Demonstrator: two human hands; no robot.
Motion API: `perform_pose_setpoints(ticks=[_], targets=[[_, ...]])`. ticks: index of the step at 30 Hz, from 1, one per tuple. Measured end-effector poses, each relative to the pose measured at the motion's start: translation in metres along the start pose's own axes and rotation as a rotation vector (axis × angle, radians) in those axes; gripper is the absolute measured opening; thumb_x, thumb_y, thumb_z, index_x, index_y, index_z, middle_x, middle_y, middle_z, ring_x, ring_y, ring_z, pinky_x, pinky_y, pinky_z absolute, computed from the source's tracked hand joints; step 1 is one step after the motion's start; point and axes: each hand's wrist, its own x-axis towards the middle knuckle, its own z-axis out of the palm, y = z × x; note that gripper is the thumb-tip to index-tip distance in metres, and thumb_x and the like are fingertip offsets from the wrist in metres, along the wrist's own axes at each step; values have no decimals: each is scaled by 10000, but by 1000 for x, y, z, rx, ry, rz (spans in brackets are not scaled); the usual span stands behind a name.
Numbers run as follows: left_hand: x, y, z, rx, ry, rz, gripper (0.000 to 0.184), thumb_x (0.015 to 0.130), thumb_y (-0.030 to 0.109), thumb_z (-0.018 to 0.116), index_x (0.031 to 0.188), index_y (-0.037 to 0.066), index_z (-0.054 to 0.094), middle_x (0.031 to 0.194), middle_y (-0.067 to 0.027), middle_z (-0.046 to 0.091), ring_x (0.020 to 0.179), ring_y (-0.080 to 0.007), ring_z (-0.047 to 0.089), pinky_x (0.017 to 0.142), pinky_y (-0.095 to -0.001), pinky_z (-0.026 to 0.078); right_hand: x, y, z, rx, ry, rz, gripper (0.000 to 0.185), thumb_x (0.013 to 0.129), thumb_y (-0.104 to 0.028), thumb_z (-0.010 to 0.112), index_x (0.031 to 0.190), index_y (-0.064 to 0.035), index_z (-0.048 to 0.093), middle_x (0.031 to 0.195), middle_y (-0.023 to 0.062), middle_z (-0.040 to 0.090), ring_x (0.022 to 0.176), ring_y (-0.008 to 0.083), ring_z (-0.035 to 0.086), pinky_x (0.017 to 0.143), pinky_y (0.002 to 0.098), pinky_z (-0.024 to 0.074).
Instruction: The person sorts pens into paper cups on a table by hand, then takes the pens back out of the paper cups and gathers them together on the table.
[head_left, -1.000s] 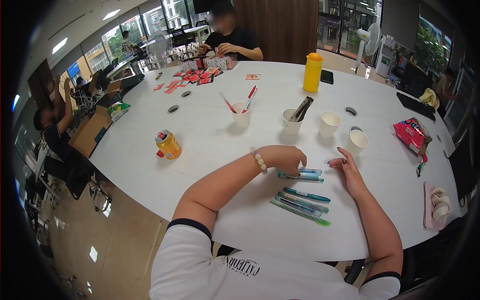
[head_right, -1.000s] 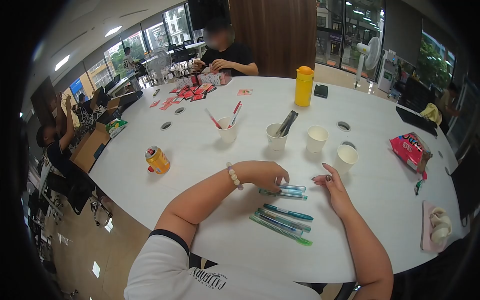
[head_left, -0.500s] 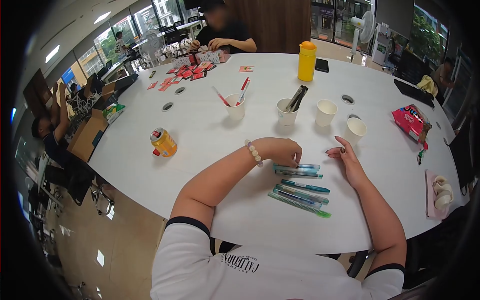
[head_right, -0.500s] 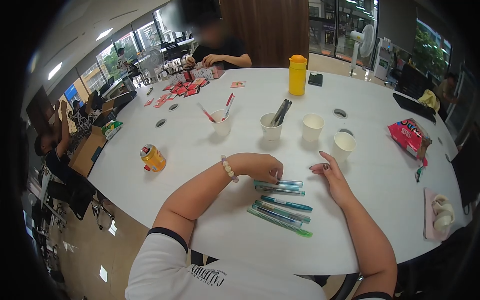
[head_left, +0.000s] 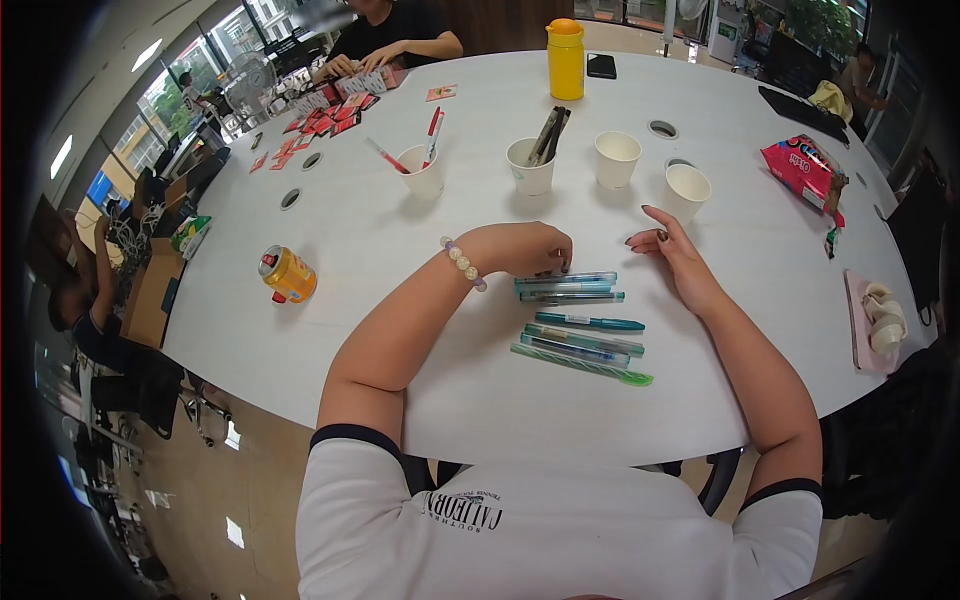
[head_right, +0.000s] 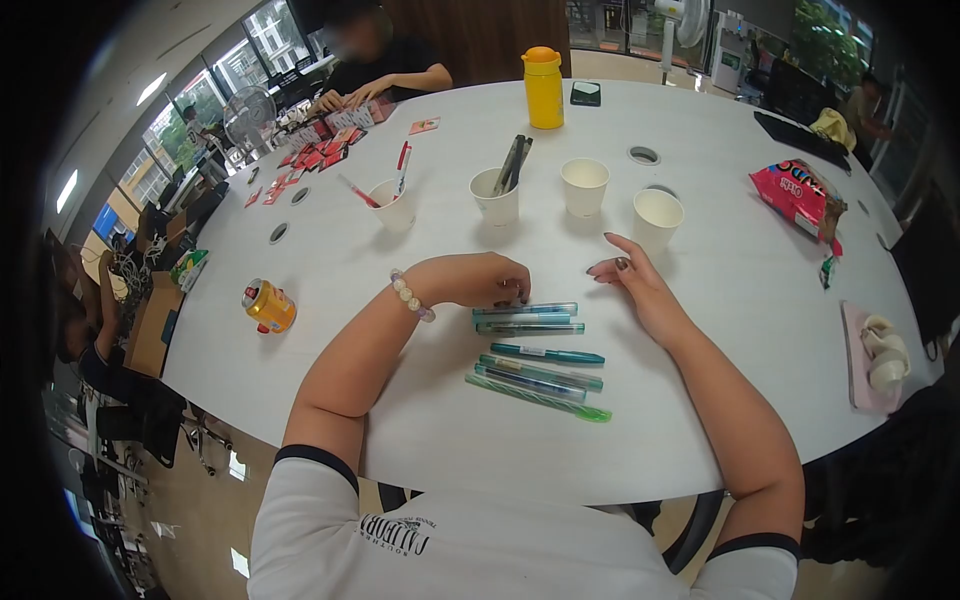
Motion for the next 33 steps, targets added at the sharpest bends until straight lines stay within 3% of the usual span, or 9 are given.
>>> perform_pose_setpoints(ticks=[11,23,28,33], targets=[[-3,2,-3,15,-17,-19,180,842,198,559,954,63,601,871,-81,631,786,-183,594,701,-298,471,1,-3,0,3,2,22,418,975,-211,271,1356,-39,254,1069,114,537,1032,175,459,992,306,324],[-3,8,0,3,8,14,158,790,126,584,912,27,584,824,-90,615,758,-207,580,694,-306,463,2,0,-2,-8,-6,14,420,981,-226,261,1362,-50,247,1077,116,537,1034,171,465,987,308,333],[4,4,9,96,184,31,127,779,101,556,864,7,546,789,-125,586,711,-259,546,652,-342,437,2,0,-1,-3,2,33,431,981,-236,264,1369,-49,235,1075,117,538,1032,165,466,986,306,333],[-2,8,3,29,204,144,161,764,172,587,813,22,558,726,-106,560,659,-240,527,614,-331,418,2,0,-2,-7,1,33,435,980,-243,276,1366,-48,241,1069,116,538,1020,162,465,980,303,333]])
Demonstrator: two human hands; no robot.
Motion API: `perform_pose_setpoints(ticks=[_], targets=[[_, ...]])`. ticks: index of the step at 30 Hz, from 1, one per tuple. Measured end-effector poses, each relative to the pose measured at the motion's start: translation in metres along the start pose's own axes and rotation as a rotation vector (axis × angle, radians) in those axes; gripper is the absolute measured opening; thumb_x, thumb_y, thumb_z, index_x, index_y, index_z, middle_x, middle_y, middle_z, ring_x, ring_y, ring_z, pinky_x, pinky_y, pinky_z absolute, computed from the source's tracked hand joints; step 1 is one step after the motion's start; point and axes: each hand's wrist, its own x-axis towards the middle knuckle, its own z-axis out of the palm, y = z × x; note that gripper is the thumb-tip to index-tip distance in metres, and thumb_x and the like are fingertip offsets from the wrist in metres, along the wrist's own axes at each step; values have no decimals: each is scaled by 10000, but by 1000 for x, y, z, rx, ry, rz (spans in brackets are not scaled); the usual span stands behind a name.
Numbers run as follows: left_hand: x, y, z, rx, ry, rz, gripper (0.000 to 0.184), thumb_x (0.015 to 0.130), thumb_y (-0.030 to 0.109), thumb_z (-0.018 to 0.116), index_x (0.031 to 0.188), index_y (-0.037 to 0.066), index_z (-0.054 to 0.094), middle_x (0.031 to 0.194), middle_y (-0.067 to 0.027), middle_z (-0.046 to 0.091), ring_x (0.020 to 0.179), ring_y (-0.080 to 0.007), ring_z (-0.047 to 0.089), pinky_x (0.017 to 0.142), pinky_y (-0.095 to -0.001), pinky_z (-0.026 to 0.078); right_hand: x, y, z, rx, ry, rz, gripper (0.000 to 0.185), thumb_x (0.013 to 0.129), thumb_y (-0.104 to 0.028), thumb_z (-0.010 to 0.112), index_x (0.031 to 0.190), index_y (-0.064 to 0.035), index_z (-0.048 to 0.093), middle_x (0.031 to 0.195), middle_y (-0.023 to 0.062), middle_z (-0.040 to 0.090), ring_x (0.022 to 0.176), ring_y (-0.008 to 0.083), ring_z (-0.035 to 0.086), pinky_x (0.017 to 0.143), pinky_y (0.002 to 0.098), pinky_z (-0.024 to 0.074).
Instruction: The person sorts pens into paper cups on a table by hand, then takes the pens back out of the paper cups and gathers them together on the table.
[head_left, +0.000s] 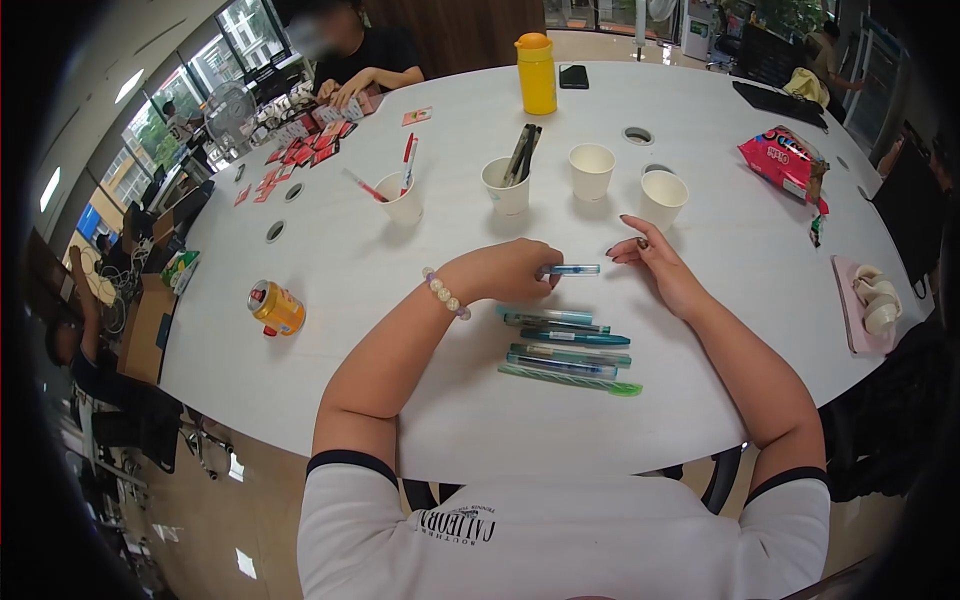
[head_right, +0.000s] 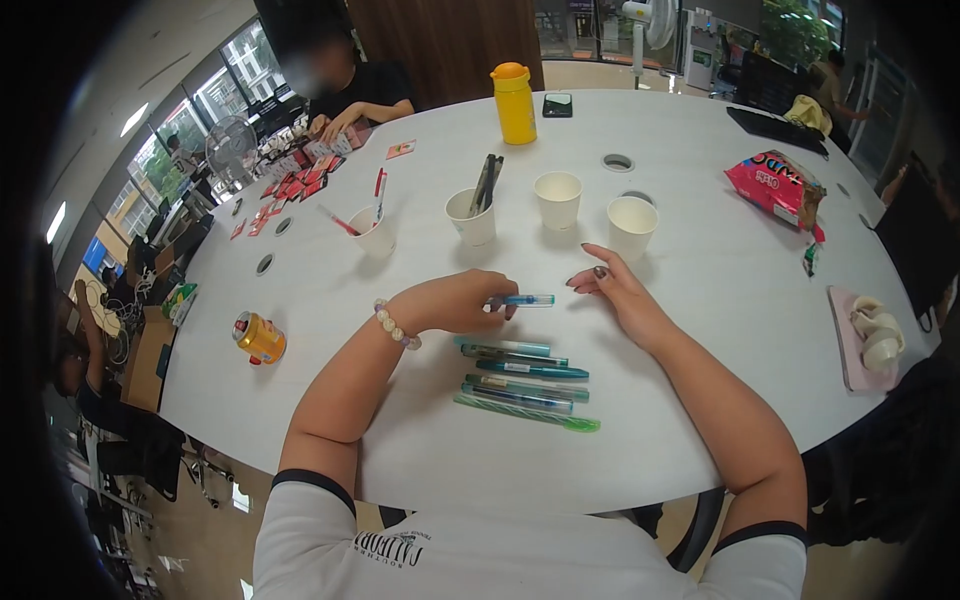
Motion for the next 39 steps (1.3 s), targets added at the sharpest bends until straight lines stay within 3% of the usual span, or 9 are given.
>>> perform_pose_setpoints(ticks=[2,7,14,19,22,27,34,37,39], targets=[[-5,12,-8,-22,-38,12,183,757,199,602,795,25,562,699,-100,548,645,-233,522,600,-325,413,1,0,0,1,-8,2,434,979,-243,281,1364,-47,245,1067,116,539,1016,164,465,978,303,333],[-12,39,-16,70,-268,-185,211,714,210,649,824,35,605,703,-102,574,695,-226,562,616,-338,438,0,-3,1,13,8,-12,439,973,-258,298,1352,-39,261,1061,111,541,1018,175,465,982,305,329],[-12,31,9,300,-156,-76,289,694,188,667,948,53,639,789,-129,632,735,-281,609,688,-376,483,1,-1,0,-1,9,-13,434,972,-254,298,1352,-49,266,1066,110,541,1030,170,462,989,307,326],[-16,48,-9,125,-147,-156,259,706,196,656,906,35,623,736,-144,616,707,-290,608,647,-365,472,0,-4,1,-2,20,2,421,975,-242,285,1353,-58,269,1069,109,543,1034,169,465,992,305,324],[-23,63,-15,90,-210,-51,246,715,207,655,889,37,617,716,-151,612,695,-296,606,630,-368,465,1,0,-1,-4,19,1,414,977,-228,280,1356,-61,268,1070,107,544,1030,165,471,992,301,326],[-35,79,24,326,-215,17,170,720,146,641,844,32,616,748,-157,627,677,-311,617,646,-377,495,1,0,0,25,34,8,408,978,-205,284,1360,-64,265,1069,103,548,1021,155,478,983,291,336],[-29,74,27,303,-270,59,120,729,101,600,810,16,577,775,-133,584,702,-304,596,658,-384,481,1,-1,1,48,30,33,402,982,-209,283,1356,-63,267,1073,98,548,1010,148,474,954,279,360],[-24,66,5,198,18,103,139,737,93,582,846,18,538,862,-122,506,878,-284,507,771,-370,438,2,2,0,66,27,32,402,982,-213,285,1354,-62,269,1071,97,548,1004,149,475,946,278,365],[-10,47,-7,385,244,65,157,765,91,556,901,18,526,847,-127,535,856,-301,518,754,-387,439,3,4,-1,89,20,3,402,982,-215,287,1353,-61,269,1068,96,547,1002,150,476,943,278,368]])
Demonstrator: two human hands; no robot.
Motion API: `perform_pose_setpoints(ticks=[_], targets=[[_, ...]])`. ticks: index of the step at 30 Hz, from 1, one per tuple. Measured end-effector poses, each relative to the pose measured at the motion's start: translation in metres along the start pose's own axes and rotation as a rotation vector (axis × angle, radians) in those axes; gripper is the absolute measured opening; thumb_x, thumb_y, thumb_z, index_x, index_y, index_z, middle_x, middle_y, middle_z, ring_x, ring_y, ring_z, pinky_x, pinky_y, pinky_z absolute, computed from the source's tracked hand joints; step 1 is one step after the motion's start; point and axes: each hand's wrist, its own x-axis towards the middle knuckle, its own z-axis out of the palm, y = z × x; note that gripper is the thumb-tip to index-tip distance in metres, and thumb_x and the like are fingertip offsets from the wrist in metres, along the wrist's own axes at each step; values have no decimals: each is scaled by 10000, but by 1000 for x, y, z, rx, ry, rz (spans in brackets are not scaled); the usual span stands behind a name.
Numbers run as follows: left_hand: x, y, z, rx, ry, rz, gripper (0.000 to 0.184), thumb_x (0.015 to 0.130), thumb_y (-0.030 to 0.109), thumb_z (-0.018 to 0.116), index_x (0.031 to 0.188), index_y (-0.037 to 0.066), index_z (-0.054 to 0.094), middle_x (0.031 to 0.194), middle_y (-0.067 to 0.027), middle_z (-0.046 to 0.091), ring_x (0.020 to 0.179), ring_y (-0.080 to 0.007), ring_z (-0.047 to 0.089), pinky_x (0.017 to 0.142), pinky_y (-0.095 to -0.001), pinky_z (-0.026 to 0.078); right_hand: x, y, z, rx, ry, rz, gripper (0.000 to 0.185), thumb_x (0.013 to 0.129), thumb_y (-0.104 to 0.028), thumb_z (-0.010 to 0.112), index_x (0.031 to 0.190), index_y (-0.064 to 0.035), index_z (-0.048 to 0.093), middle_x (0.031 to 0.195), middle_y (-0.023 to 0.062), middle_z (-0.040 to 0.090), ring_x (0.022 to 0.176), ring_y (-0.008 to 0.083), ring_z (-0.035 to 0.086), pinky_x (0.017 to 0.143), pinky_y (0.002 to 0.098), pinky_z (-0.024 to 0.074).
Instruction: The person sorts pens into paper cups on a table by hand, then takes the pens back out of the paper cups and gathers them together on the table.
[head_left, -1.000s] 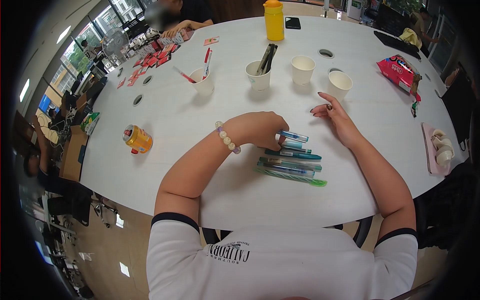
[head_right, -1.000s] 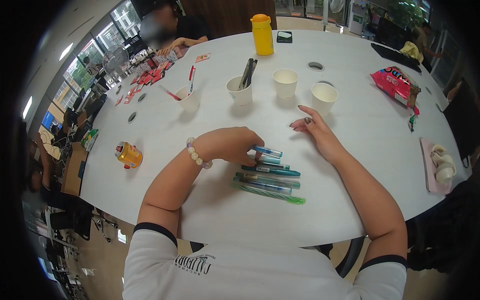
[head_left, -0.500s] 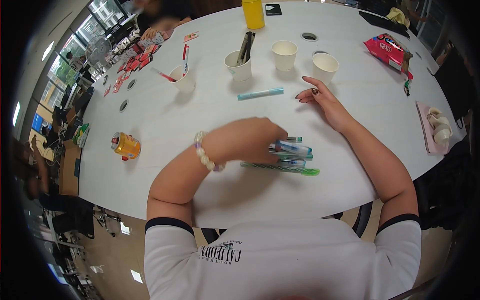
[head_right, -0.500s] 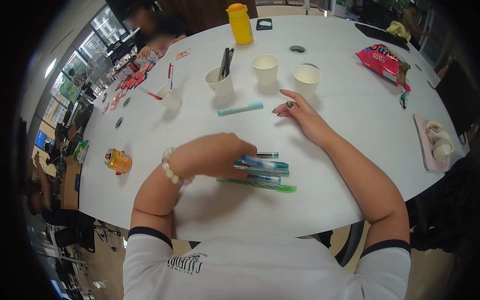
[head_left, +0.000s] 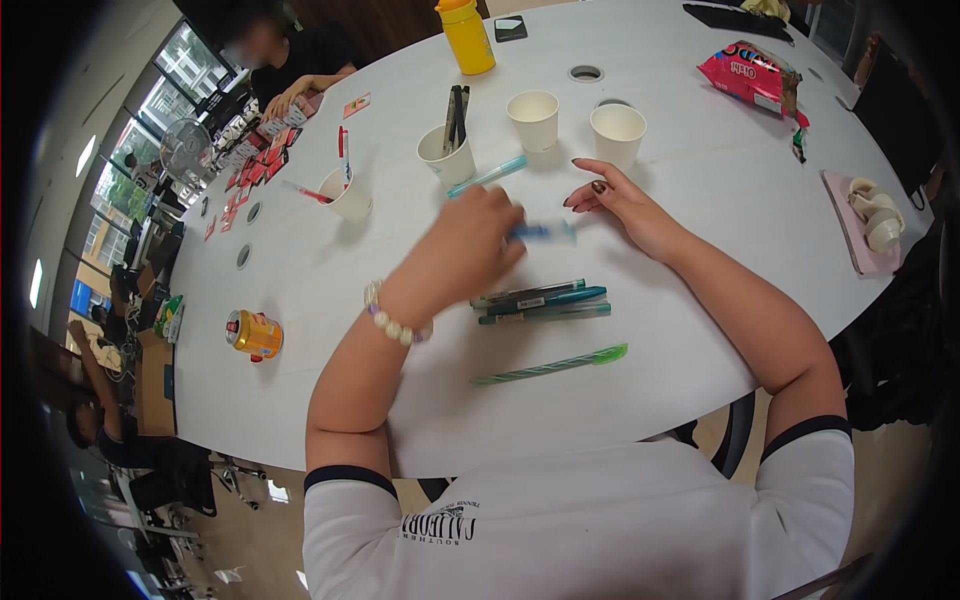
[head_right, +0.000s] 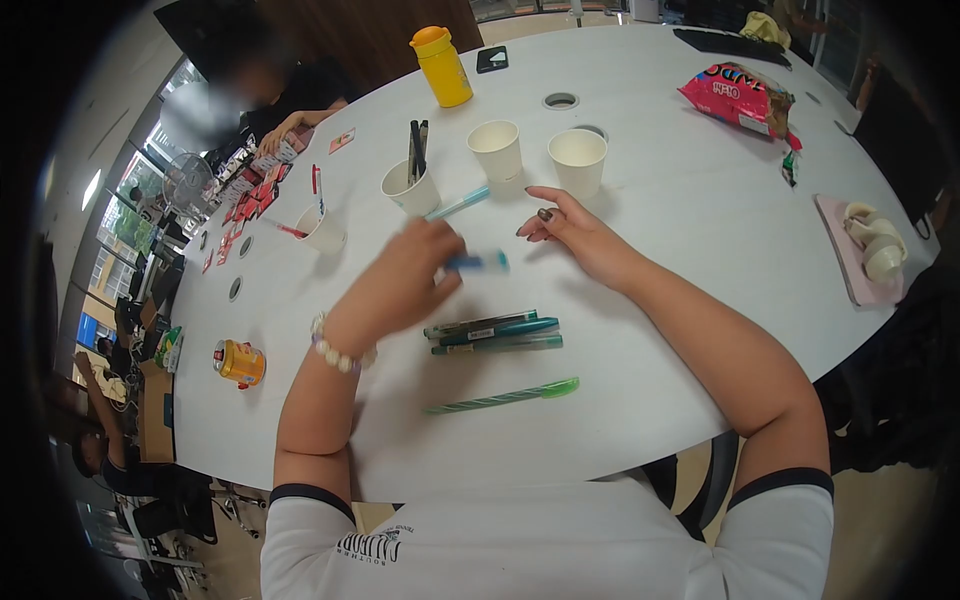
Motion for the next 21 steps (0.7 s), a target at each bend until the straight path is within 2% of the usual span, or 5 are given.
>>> perform_pose_setpoints(ticks=[5,9,16,19,21], targets=[[40,-45,43,-102,272,-324,200,813,91,516,1004,32,519,793,-207,604,722,-383,584,657,-467,455,0,0,0,-6,1,16,412,979,-225,299,1362,-76,267,1070,111,538,1027,167,485,965,302,361],[51,-57,70,63,123,-451,180,777,108,552,927,11,530,696,-196,606,661,-355,603,600,-440,489,0,1,1,-5,16,13,413,980,-230,299,1362,-76,266,1061,103,541,1018,167,486,961,301,365],[22,-22,50,185,46,-275,235,775,158,587,939,1,525,774,-183,605,727,-350,591,661,-426,470,1,4,-1,12,-10,-34,418,967,-200,327,1353,-48,275,1054,97,548,1001,155,490,930,296,388],[9,-7,30,-83,116,-192,264,774,87,595,999,-14,503,832,-177,613,756,-332,590,678,-395,465,-1,-1,1,29,-12,-23,424,964,-199,330,1355,-45,268,1052,93,548,1000,154,492,932,296,387],[6,11,6,-459,-265,-255,364,774,34,594,1108,-24,460,862,-173,621,764,-322,592,689,-375,462,-1,-2,1,34,-6,-6,425,963,-196,328,1355,-43,264,1051,91,549,1001,154,492,933,295,386]])
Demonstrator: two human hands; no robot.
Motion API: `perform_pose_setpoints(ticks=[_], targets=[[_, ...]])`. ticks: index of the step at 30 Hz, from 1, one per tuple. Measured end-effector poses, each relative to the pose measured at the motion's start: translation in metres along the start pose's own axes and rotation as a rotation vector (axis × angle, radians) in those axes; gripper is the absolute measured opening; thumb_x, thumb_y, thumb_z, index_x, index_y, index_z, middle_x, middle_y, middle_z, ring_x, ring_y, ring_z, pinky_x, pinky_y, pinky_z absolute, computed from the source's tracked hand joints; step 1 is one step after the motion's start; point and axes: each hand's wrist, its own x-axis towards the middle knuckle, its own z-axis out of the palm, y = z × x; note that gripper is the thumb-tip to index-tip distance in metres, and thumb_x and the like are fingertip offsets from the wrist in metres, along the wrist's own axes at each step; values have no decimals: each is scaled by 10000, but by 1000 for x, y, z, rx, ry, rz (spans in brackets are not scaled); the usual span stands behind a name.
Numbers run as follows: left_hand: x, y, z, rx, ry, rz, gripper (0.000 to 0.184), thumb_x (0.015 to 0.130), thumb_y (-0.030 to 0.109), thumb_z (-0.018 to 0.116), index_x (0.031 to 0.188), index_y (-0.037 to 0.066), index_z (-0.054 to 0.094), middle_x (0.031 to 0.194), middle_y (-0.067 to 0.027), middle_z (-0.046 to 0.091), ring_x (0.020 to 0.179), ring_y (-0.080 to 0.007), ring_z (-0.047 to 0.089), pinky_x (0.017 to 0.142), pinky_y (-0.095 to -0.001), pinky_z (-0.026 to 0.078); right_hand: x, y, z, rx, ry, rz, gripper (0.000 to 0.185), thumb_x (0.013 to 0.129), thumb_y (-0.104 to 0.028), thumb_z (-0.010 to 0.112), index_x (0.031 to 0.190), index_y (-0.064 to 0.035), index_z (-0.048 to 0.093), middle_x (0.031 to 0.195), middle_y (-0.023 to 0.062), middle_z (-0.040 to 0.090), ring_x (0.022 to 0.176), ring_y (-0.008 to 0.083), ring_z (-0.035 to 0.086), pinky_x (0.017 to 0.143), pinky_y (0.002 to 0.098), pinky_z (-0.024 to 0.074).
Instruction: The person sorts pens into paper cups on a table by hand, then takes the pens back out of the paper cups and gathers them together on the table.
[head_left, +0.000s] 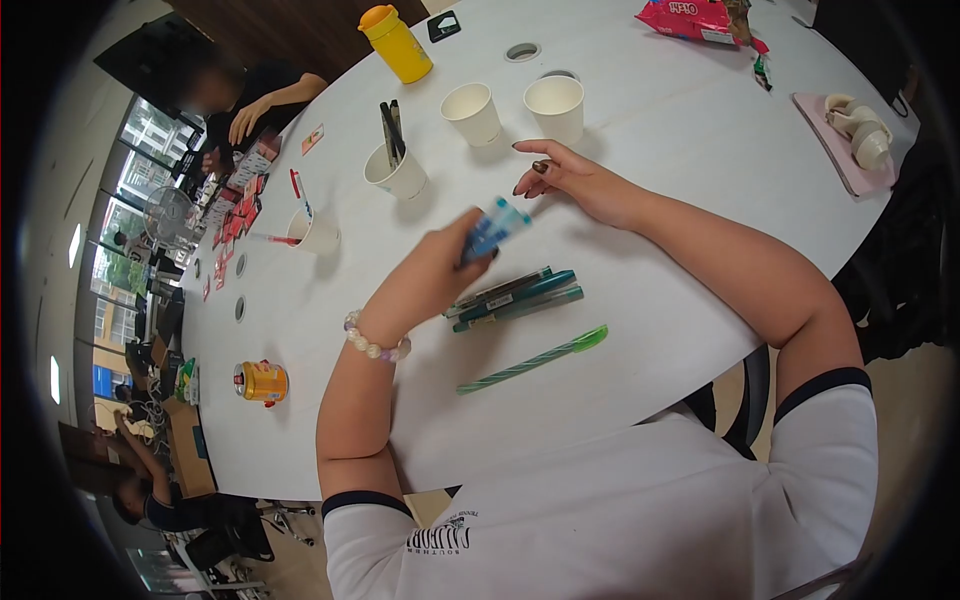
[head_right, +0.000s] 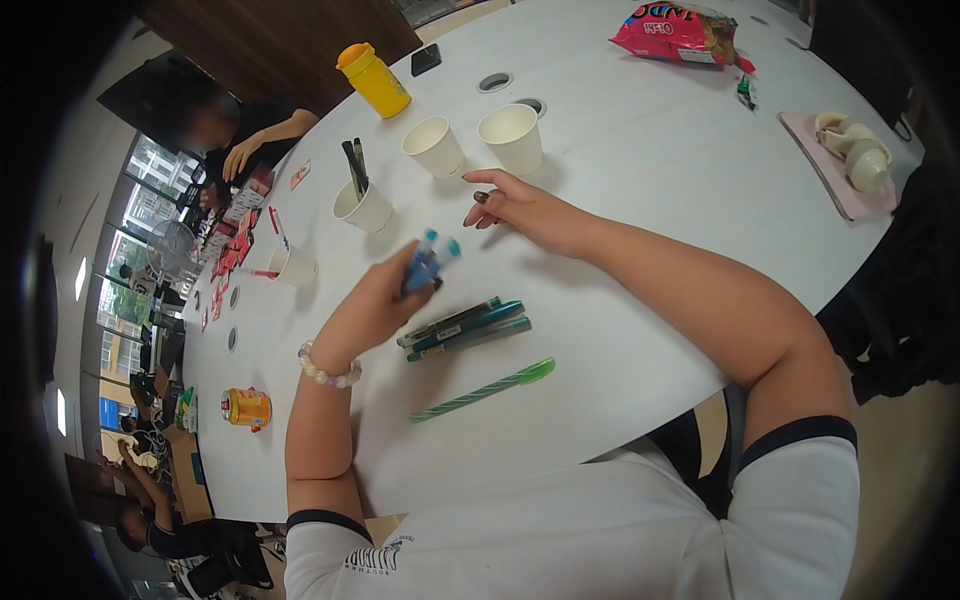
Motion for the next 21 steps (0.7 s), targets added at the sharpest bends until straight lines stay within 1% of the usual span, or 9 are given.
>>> perform_pose_setpoints(ticks=[1,2,4,5,9,11,15,17,21], targets=[[-1,0,2,-7,-87,51,410,768,93,628,1135,-21,486,881,-182,626,765,-314,600,703,-345,466,0,1,0,-6,-6,4,424,972,-235,308,1360,-71,265,1066,87,548,1018,159,485,948,303,368],[-3,4,4,-6,-90,51,410,768,93,628,1135,-21,486,881,-182,626,765,-314,600,703,-345,466,0,2,-1,-13,-14,8,423,980,-273,289,1366,-100,266,1081,83,548,1035,165,477,962,310,351],[-5,17,10,166,-101,41,360,748,138,656,1062,-9,557,853,-187,625,753,-309,603,700,-330,469,1,3,-2,-11,-15,8,424,979,-273,288,1366,-103,265,1082,82,549,1036,164,477,961,311,350],[-4,14,16,197,-58,68,313,733,174,672,983,-2,603,807,-182,629,715,-305,603,686,-326,472,1,3,-2,-10,-16,8,424,978,-273,287,1367,-107,265,1083,81,549,1036,163,476,961,313,348],[-3,14,18,173,-118,39,291,734,162,667,968,-1,609,760,-173,628,673,-294,599,666,-331,468,0,-1,-1,-30,-8,25,431,977,-289,291,1367,-106,265,1081,82,550,1033,164,476,957,313,347],[-4,12,16,160,-63,52,266,735,157,669,938,-6,620,736,-169,628,640,-278,595,642,-331,463,0,1,-1,-16,-17,12,432,977,-292,292,1367,-106,268,1080,81,551,1027,163,478,955,311,348],[-1,8,9,70,37,63,242,740,148,667,916,-12,625,741,-162,630,641,-252,599,625,-324,458,0,1,-1,-19,-17,4,432,977,-293,293,1365,-104,271,1079,83,553,1024,163,479,958,313,347],[-2,10,7,71,-75,31,241,747,142,663,927,-15,627,739,-149,632,652,-231,607,630,-317,465,0,3,-2,-4,-14,3,431,978,-288,291,1365,-100,272,1077,86,553,1025,164,480,960,314,347],[-3,13,15,140,-117,-15,256,748,149,662,943,-13,629,745,-146,636,655,-232,608,641,-316,472,0,2,-1,-22,-6,13,434,978,-290,293,1365,-96,269,1074,90,552,1025,167,480,962,314,349]])
